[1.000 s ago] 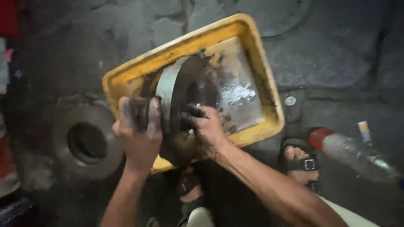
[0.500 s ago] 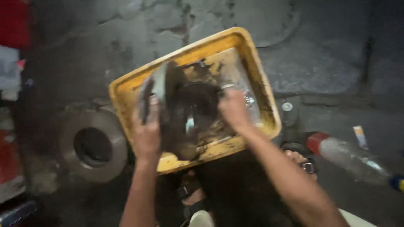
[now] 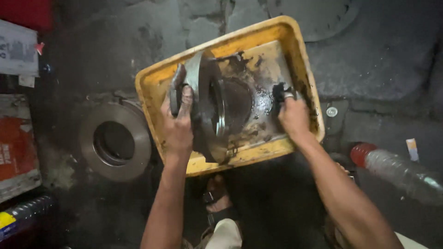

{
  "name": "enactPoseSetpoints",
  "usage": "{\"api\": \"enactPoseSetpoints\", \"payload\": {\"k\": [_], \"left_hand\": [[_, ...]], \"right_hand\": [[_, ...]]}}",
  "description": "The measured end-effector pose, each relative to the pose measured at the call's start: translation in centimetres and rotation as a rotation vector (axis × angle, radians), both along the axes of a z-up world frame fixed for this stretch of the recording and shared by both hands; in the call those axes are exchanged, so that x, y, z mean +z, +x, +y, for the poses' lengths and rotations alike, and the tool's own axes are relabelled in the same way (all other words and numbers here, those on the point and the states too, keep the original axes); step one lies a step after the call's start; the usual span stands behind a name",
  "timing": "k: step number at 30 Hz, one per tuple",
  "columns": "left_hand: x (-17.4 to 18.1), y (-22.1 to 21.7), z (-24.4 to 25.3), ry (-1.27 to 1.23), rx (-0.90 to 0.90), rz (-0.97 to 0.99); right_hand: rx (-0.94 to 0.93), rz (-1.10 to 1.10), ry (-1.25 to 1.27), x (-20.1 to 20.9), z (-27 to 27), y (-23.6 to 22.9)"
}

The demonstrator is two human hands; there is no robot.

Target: Cleaning a clutch pressure plate and flywheel using a rag and solvent in a workshop tray.

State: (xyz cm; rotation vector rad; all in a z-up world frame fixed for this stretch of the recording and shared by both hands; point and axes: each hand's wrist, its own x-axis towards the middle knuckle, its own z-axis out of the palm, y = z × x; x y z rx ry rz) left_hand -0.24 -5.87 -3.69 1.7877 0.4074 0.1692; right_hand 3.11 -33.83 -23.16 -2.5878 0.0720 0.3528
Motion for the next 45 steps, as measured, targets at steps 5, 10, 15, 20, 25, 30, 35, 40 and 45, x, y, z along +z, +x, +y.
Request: {"api": "enactPoseSetpoints", "payload": {"k": [5,10,15,20,25,30,35,40,45], "left_hand": [[0.8,0.5,0.1,-0.025,-0.012,-0.041],[2.0,1.0,-0.3,-0.026,-0.001,-0.039],[1.6,1.5,0.4,-0.170,0.024,-0.048],[0.8,1.6,1.1,-0.189,0.017,-0.041],[1.4,0.7,1.6,-0.076,-0.014,-0.040],[1.0,0.3,1.5,-0.191,0.041,-0.075],[0.9,0.6,1.5,-0.177,0.078,-0.060],[0.7,-1.1,2.2,-0.160,0.074,-0.118],[1.5,-0.9,2.1,-0.346,0.110,-0.084]], "right_hand": [[0.015,-0.081,0.276,1.6,3.9,0.0],[-0.209,0.097,0.894,-0.6,8.8,3.5],[-0.611,0.067,1.811,-3.5,18.1,9.1],[-0.303,-0.020,1.191,11.5,16.8,3.4],[0.062,0.091,1.439,16.3,14.6,-3.0],[-0.111,-0.216,1.399,8.6,18.9,5.3],[0.041,-0.421,1.081,9.3,17.5,-0.2],[0.232,-0.286,1.141,15.7,14.8,-5.4],[0.084,-0.027,1.115,15.0,17.5,0.9]]}}
